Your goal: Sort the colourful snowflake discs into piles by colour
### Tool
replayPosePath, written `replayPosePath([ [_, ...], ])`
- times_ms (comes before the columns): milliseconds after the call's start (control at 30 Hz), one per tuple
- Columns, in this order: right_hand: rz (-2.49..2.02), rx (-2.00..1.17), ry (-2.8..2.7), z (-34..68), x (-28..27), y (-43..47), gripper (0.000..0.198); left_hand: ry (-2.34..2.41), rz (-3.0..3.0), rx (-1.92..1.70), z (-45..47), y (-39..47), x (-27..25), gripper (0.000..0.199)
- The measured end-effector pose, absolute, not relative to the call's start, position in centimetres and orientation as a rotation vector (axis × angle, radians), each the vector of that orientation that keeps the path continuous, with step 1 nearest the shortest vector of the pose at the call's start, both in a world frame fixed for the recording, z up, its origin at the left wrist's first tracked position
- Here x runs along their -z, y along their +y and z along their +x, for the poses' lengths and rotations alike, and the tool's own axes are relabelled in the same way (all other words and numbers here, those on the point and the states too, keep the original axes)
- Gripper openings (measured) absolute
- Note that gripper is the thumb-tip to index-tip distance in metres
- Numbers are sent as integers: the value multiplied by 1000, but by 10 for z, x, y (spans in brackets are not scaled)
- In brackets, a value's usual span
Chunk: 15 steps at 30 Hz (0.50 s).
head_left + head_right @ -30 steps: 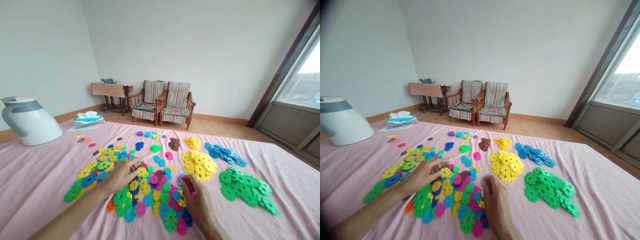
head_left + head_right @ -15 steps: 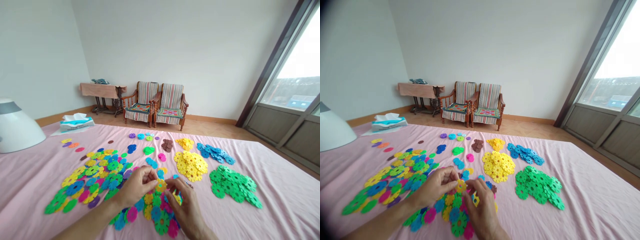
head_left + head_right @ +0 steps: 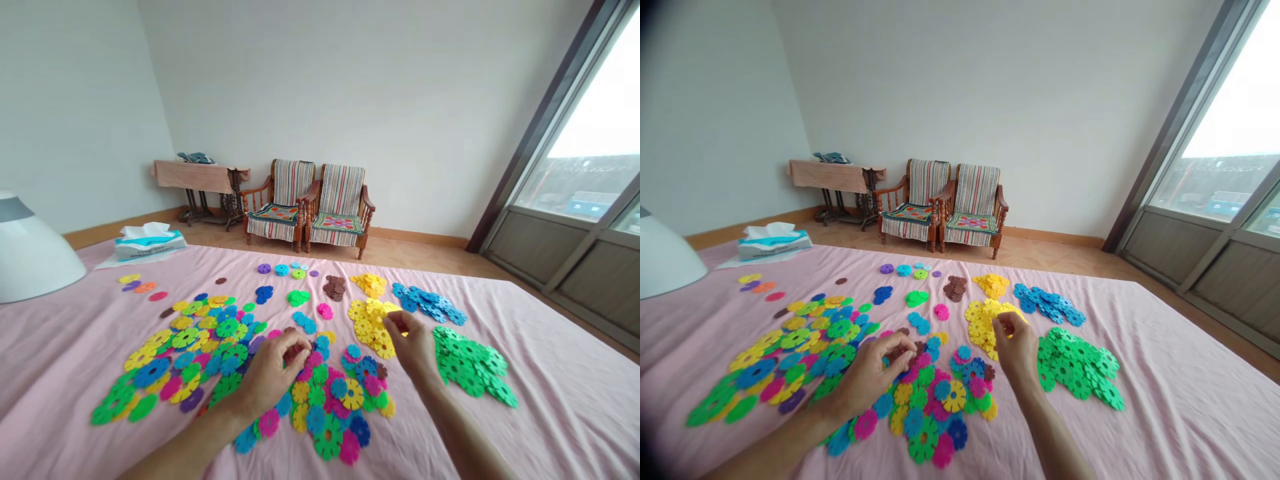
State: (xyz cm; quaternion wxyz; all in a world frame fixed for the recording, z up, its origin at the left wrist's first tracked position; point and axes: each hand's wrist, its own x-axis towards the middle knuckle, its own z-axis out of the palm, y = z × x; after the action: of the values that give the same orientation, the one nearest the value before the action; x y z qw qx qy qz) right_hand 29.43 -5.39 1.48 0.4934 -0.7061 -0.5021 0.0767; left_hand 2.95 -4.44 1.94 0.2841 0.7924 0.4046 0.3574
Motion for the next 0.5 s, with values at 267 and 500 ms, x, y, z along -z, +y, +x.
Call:
replayPosePath([
  [267, -1885, -105, -1130, 325, -6, -19, 26, 1086, 2214, -911, 30, -50, -18, 15],
  [500, -1770, -160, -1314, 290, 0, -52, 27, 987, 2316, -818, 28, -55, -25, 10],
])
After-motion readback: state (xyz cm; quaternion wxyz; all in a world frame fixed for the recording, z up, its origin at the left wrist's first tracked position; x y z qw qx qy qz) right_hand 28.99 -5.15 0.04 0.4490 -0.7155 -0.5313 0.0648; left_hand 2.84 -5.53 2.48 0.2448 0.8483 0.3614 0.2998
